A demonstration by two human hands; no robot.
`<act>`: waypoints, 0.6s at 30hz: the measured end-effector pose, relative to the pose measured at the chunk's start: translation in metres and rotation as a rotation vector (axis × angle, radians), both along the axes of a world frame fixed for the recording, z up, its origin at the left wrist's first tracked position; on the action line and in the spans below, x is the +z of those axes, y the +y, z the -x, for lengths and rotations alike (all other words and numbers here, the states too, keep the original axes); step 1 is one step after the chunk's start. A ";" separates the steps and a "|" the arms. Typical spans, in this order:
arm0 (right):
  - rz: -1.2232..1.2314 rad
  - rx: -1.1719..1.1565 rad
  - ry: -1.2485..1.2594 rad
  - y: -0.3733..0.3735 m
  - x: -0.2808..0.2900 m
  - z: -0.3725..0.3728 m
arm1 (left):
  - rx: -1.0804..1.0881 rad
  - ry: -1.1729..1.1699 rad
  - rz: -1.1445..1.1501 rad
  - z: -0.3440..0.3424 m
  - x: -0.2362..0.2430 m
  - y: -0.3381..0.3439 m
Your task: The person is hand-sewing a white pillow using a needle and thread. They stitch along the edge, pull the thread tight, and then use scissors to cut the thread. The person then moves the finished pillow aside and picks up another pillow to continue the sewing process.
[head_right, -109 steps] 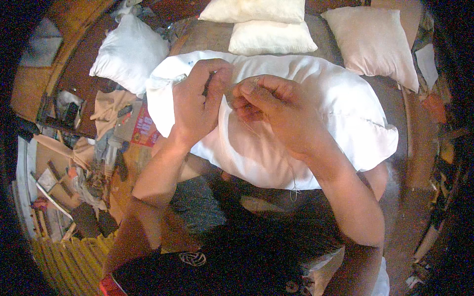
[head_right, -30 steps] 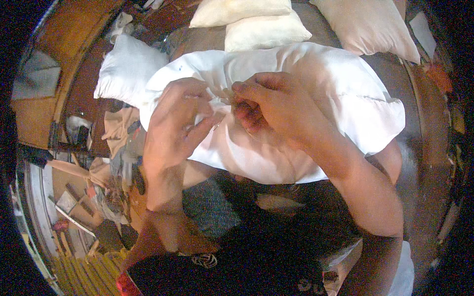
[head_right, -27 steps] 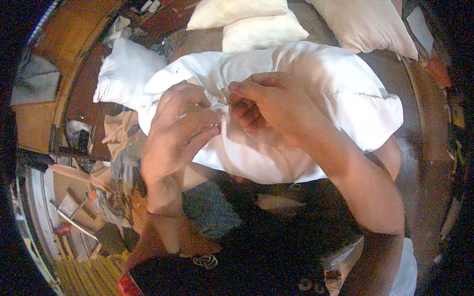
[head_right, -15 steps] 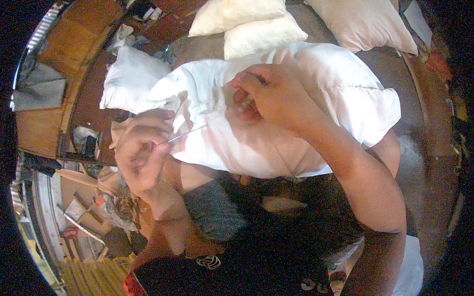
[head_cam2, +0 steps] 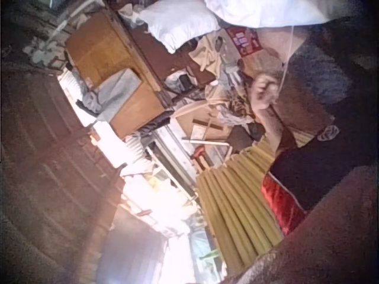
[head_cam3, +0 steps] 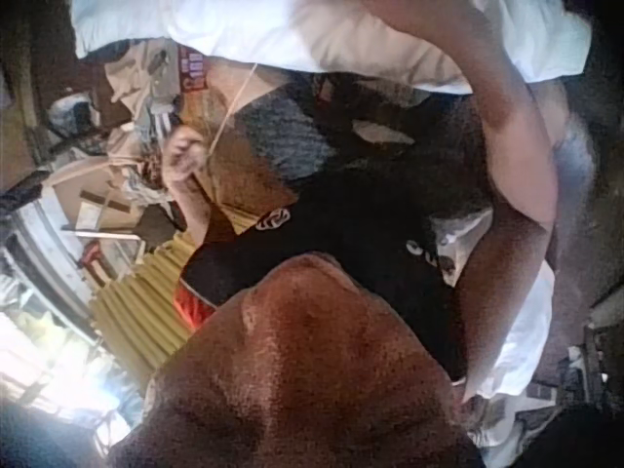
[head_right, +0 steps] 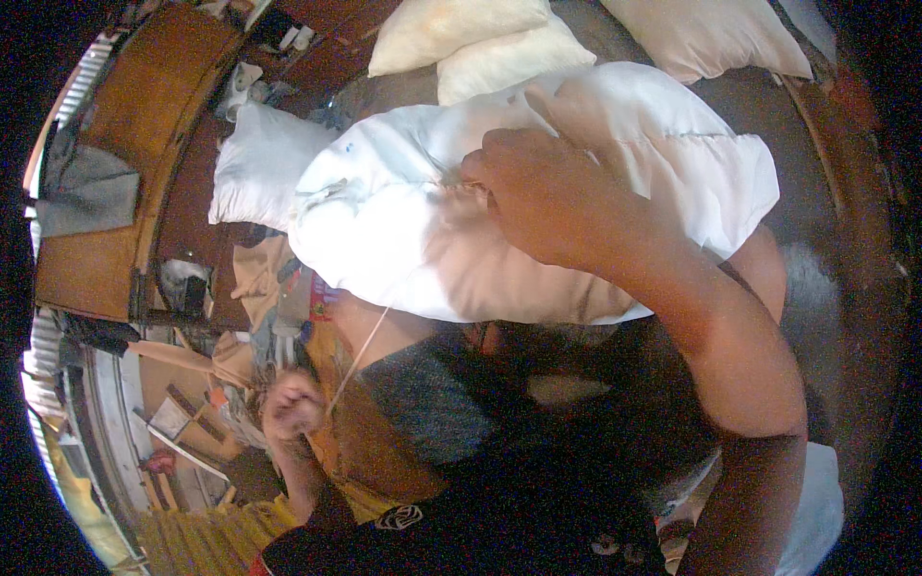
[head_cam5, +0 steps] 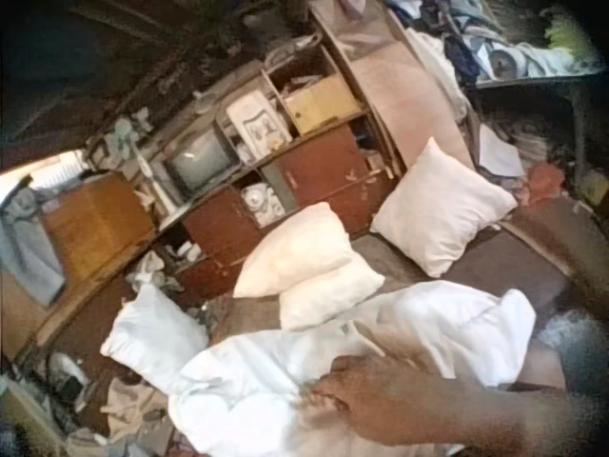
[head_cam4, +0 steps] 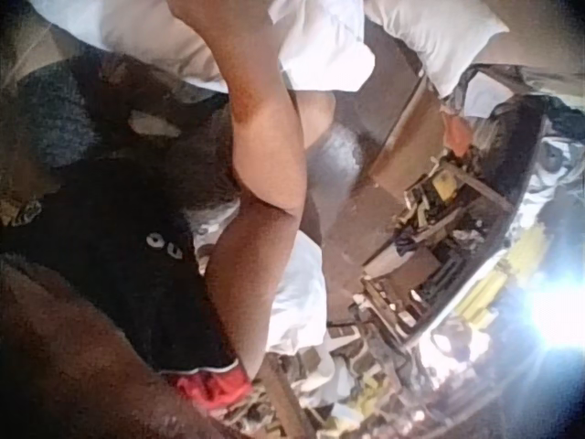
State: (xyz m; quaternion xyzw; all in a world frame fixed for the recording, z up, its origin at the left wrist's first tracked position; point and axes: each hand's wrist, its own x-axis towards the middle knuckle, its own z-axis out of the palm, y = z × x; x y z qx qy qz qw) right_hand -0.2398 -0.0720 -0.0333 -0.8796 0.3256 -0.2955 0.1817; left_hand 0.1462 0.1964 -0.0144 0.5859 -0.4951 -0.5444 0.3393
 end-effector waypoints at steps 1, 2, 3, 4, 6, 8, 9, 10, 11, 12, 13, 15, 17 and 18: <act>0.035 -0.022 -0.002 0.001 -0.003 0.003 | -0.083 -0.256 -0.248 -0.001 -0.001 0.005; 0.069 -0.028 -0.018 0.002 -0.004 0.000 | -0.229 -0.426 -0.143 -0.002 -0.020 0.016; 0.053 -0.044 0.015 0.003 -0.002 0.000 | -0.382 -0.588 -0.033 -0.004 -0.043 0.024; 0.036 -0.063 0.051 0.002 0.001 0.001 | -0.443 -0.663 -0.160 0.003 -0.049 0.030; 0.055 -0.063 0.050 -0.001 0.003 0.001 | -0.557 -0.808 -0.411 0.019 -0.054 0.035; 0.116 -0.029 -0.019 -0.004 0.002 0.001 | -0.552 -0.799 -0.243 0.041 -0.034 0.031; 0.131 -0.040 -0.010 -0.004 0.003 0.002 | -0.548 -0.790 -0.159 0.057 -0.017 0.025; 0.148 -0.046 -0.014 -0.003 0.005 0.001 | -0.410 -0.741 0.049 0.075 0.001 0.018; 0.175 -0.076 0.012 -0.002 0.006 0.005 | -0.291 -0.657 0.277 0.090 0.004 0.000; 0.212 -0.088 0.044 -0.003 0.002 0.008 | -0.141 -0.648 0.376 0.108 0.001 -0.020; 0.243 -0.095 0.049 -0.006 -0.004 0.011 | 0.012 -0.660 0.463 0.130 0.001 -0.039; 0.266 -0.096 0.087 -0.006 -0.005 0.007 | 0.268 -0.626 0.456 0.160 -0.025 -0.071; 0.261 -0.107 0.152 -0.006 -0.002 -0.002 | 0.285 -0.577 0.470 0.168 -0.046 -0.087; 0.279 -0.118 0.154 -0.006 -0.003 -0.001 | 0.279 -0.540 0.480 0.167 -0.054 -0.094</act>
